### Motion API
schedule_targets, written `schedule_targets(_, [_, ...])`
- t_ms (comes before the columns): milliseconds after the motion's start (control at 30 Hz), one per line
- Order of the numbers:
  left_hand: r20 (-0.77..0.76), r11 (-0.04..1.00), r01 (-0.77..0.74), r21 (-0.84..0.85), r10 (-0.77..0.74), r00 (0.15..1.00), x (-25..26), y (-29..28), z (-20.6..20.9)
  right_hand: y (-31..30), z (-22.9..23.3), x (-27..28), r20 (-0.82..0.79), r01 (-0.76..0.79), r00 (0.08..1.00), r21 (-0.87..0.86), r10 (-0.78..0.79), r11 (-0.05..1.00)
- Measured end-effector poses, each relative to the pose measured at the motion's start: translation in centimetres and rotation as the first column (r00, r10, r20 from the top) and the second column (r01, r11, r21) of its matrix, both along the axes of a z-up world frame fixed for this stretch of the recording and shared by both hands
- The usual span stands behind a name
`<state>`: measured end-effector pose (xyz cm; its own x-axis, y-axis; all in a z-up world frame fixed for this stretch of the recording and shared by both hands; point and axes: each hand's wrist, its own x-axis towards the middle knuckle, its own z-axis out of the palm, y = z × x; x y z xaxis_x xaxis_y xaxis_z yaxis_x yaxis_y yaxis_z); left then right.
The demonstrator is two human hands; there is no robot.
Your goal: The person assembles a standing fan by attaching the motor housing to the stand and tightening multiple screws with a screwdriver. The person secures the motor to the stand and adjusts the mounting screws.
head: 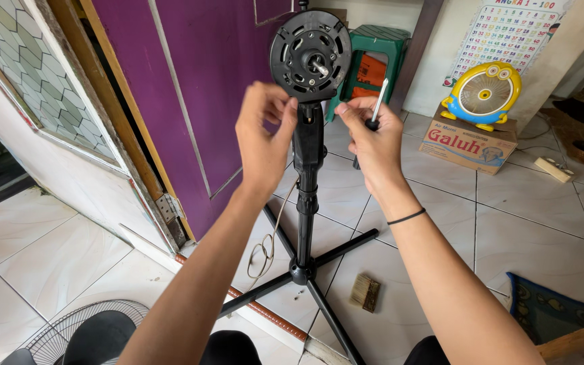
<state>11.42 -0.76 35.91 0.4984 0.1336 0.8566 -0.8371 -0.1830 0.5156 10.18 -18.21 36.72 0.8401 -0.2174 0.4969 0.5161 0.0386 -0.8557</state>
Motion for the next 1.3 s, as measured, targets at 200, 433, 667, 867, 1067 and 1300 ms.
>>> schedule_targets(200, [-0.195, 0.968, 0.239, -0.071, -0.249, 0.949, -1.2, -2.0, -0.4, 0.3, -0.6, -0.9, -0.043, -0.096, 0.995, -0.028, 0.095, 0.995])
schedule_targets(433, [-0.156, 0.955, 0.297, 0.003, -0.293, 0.943, -1.5, -2.3, -0.2, 0.1, -0.6, -1.0, -0.067, -0.196, 0.978, 0.050, 0.199, 0.979])
schedule_targets(667, [-0.207, 0.948, 0.318, 0.016, -0.308, 0.929, -1.6, -2.4, 0.3, -0.1, -0.3, -0.9, -0.115, -0.216, 0.967, 0.103, 0.227, 0.971])
schedule_targets(867, [-0.232, 0.953, 0.302, 0.030, -0.287, 0.930, -1.7, -2.3, 0.8, 0.1, -0.2, -0.6, -0.103, -0.240, 0.962, 0.117, 0.252, 0.964])
schedule_targets(1067, [-0.260, 0.953, 0.304, 0.000, -0.293, 0.920, -1.1, -2.3, 0.7, -0.1, 0.3, -1.5, -0.089, -0.307, 0.948, 0.016, 0.307, 0.952])
schedule_targets(1300, [-0.293, 0.833, 0.509, -0.216, -0.552, 0.780, 0.9, -2.3, -0.5, -0.9, 0.4, -2.7, -0.124, -0.312, 0.945, -0.062, 0.303, 0.948])
